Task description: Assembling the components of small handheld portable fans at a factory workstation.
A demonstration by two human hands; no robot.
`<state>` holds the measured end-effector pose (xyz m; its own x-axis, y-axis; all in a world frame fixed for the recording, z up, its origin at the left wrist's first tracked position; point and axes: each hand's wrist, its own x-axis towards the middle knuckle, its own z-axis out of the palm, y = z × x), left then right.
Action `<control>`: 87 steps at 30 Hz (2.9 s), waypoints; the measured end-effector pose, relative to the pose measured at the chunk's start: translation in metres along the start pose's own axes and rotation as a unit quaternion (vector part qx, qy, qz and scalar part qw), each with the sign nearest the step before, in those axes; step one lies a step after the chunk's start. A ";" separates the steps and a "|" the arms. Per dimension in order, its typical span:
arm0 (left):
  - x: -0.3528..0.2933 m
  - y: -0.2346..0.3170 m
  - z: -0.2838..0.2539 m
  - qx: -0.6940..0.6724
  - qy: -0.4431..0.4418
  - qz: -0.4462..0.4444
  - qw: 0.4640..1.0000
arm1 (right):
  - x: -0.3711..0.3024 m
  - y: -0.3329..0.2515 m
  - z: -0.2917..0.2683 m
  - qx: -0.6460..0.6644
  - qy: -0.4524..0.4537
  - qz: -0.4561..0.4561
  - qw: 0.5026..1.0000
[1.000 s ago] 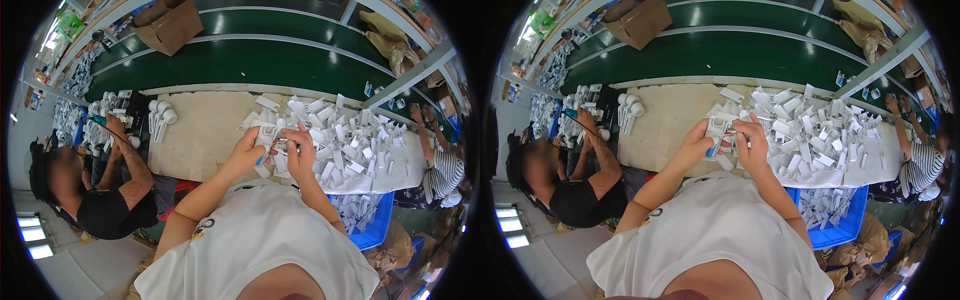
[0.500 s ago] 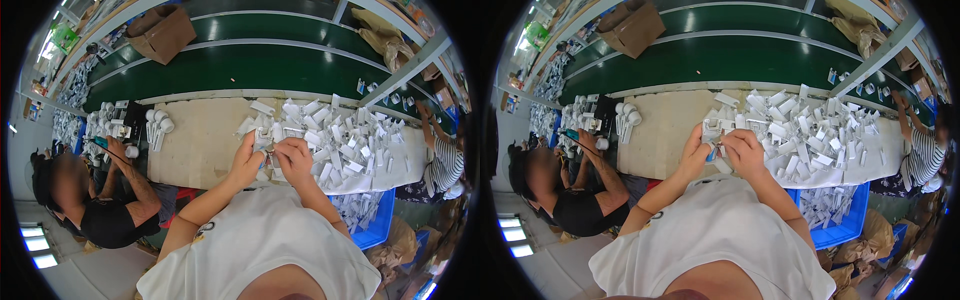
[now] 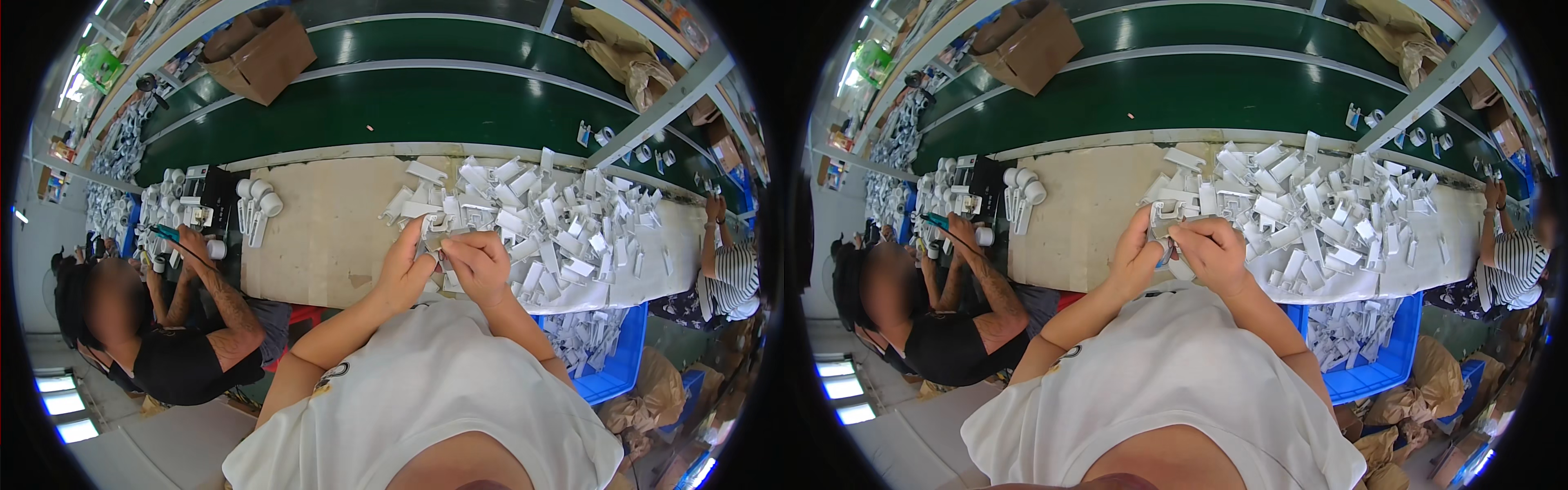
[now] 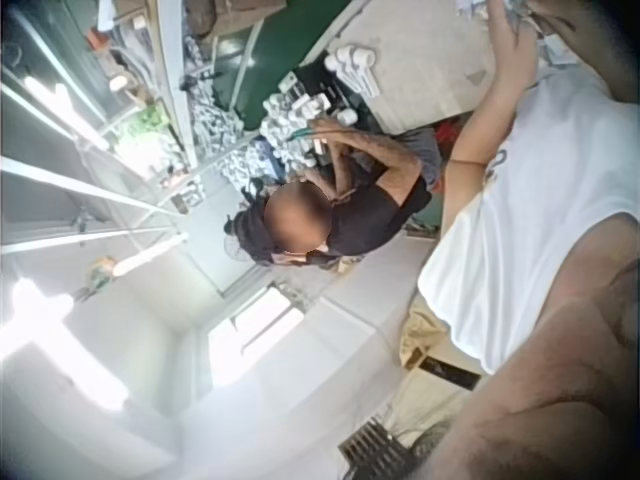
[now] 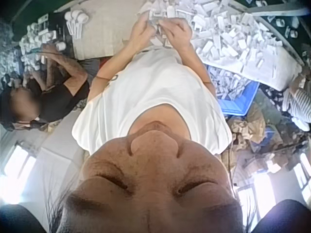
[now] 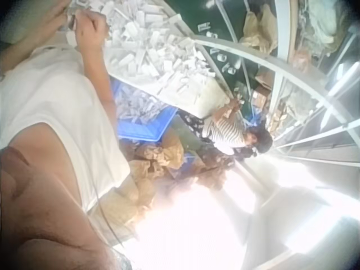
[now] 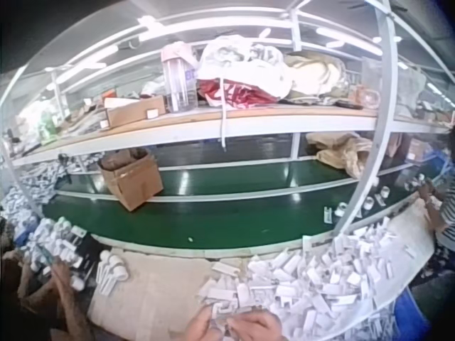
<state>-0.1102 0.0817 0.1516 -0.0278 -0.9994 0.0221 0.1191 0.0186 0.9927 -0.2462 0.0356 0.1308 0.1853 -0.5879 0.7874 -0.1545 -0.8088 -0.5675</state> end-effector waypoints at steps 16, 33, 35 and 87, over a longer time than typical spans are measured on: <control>-0.001 -0.010 -0.004 0.028 0.011 0.028 0.999 | -0.005 0.005 0.002 0.002 -0.020 0.021 1.000; 0.000 -0.024 -0.007 -0.045 -0.006 0.058 0.997 | 0.005 -0.004 0.003 -0.010 -0.047 0.059 0.997; 0.000 -0.026 -0.007 -0.046 -0.004 0.059 0.997 | 0.004 -0.005 0.004 -0.001 -0.045 0.075 0.996; 0.016 -0.010 -0.028 -0.156 -0.036 -0.216 0.963 | 0.019 0.038 -0.056 -0.128 -0.226 -0.032 0.965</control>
<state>-0.0842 0.0650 0.1387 -0.2100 -0.9067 -0.3658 0.3735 -0.4201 0.8270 -0.3031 -0.0059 0.1377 0.5976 -0.5313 0.6005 -0.3525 -0.8468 -0.3984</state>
